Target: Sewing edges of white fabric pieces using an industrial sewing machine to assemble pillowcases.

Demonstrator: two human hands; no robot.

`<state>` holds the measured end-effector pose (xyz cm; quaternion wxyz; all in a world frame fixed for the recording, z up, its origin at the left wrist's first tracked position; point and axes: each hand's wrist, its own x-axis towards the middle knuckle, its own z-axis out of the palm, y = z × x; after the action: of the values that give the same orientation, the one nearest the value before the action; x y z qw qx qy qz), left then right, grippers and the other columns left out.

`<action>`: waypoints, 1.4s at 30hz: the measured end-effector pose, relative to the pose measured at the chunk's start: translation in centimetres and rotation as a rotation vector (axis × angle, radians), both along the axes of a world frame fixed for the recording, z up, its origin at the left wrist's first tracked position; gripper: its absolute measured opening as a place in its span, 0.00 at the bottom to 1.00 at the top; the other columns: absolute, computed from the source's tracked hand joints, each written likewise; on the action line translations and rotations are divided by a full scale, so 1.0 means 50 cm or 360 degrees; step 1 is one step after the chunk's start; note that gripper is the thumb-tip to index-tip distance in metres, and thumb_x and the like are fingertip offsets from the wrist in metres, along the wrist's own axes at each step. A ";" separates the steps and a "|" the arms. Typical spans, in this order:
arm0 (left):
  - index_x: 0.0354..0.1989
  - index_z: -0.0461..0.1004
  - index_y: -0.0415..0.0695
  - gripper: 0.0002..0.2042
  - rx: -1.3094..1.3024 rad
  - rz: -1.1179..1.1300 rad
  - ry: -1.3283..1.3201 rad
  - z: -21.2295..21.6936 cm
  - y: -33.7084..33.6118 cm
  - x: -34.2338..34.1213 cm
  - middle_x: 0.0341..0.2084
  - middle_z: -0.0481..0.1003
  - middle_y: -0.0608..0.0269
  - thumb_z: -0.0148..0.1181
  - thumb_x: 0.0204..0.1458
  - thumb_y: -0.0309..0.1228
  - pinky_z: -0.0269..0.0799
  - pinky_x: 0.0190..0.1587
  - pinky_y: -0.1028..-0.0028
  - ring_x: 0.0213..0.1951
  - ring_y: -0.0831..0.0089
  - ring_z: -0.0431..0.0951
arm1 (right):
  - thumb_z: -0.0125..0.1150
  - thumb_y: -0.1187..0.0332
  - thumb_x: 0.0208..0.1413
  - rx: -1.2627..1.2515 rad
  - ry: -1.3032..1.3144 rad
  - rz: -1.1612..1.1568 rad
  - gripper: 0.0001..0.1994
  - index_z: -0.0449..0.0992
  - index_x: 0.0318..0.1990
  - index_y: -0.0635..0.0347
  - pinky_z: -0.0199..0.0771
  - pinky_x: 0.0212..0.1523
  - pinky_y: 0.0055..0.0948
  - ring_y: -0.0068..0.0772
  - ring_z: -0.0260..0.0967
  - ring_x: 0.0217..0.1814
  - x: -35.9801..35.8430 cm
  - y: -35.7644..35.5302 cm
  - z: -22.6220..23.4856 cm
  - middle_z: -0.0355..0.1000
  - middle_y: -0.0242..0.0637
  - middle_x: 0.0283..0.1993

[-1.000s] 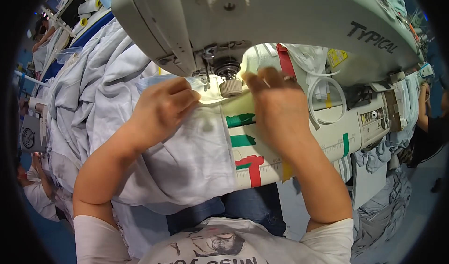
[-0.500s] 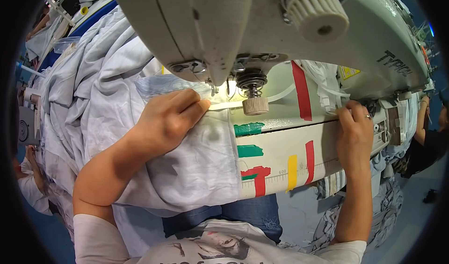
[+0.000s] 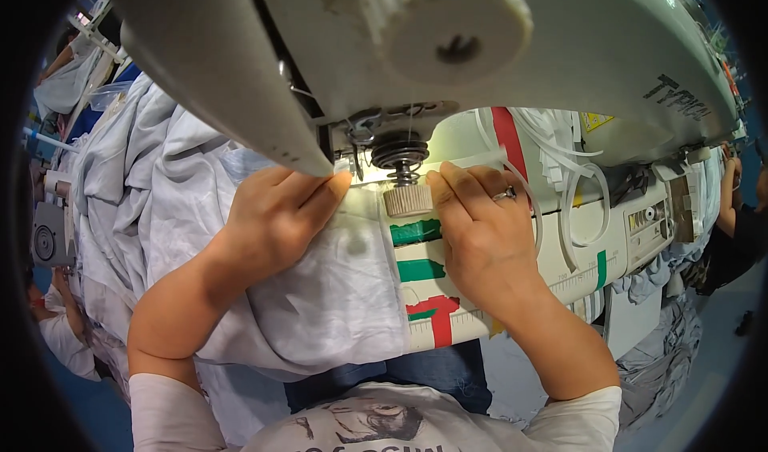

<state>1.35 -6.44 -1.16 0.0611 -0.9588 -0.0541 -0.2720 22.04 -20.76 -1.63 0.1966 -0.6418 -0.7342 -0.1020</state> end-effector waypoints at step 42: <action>0.26 0.73 0.42 0.04 -0.0208 -0.0087 0.0133 0.002 0.042 -0.006 0.24 0.66 0.66 0.55 0.40 0.27 0.63 0.27 0.72 0.28 0.71 0.68 | 0.62 0.76 0.40 0.0079 0.0081 -0.0100 0.17 0.77 0.42 0.60 0.61 0.57 0.54 0.58 0.65 0.52 -0.003 0.005 0.006 0.68 0.52 0.48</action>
<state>1.06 -4.34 -1.04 -0.0069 -0.9724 -0.0428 -0.2293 21.88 -20.52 -1.33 0.2278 -0.6619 -0.7056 -0.1098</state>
